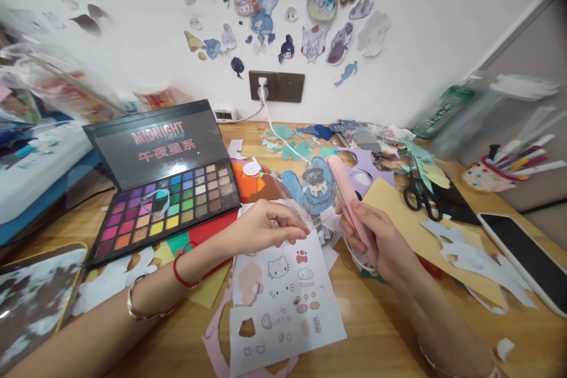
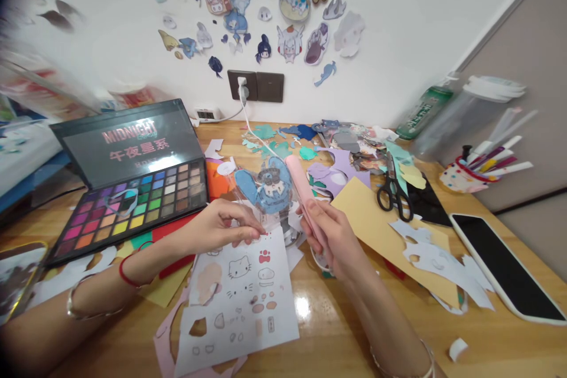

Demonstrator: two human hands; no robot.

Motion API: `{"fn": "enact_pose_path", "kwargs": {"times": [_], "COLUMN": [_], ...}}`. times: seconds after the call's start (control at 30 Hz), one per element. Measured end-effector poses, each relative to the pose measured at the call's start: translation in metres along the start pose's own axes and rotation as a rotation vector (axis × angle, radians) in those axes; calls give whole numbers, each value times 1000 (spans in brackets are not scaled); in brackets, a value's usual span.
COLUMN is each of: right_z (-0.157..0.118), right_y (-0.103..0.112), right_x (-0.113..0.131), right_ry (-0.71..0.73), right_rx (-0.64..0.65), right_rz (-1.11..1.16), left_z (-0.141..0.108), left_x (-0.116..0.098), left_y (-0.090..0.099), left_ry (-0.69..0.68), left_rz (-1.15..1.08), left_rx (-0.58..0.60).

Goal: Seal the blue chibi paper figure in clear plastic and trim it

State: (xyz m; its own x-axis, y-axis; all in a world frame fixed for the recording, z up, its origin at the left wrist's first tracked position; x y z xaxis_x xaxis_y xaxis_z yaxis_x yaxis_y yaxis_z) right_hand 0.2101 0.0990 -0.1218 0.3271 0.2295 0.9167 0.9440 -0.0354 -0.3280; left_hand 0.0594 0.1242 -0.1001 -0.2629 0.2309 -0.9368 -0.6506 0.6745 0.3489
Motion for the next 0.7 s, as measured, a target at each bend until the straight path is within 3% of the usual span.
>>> {"fn": "enact_pose_path", "kwargs": {"times": [0.23,0.57,0.7], "right_z": [1,1,2], "right_y": [0,1,1], "right_x": [0,-2,-1], "right_ry": [-11,-17,-16], "right_rx": [-17,9,8], "right_rz": [-5,4,1], "left_z": [1,-1,0], "left_x": [7,-8,-6], "left_y": [1,4,3], "left_ry": [5,-124,-104], "left_rz": [100,161,169], "left_rx": [15,-49,-24]}}
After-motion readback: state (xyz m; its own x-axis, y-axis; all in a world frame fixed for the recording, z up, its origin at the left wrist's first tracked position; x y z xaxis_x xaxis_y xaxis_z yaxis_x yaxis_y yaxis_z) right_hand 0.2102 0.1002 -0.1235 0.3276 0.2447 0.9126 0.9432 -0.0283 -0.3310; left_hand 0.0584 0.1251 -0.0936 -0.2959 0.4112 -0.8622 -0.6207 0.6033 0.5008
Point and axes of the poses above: each hand's wrist, its own z-axis towards the middle knuckle, its own y-axis out of the back of the hand, x = y × z, the point moved 9 cm from there along z, towards the middle knuckle, and after that the axes turned 10 degrees about z, right-handed, at the moved point
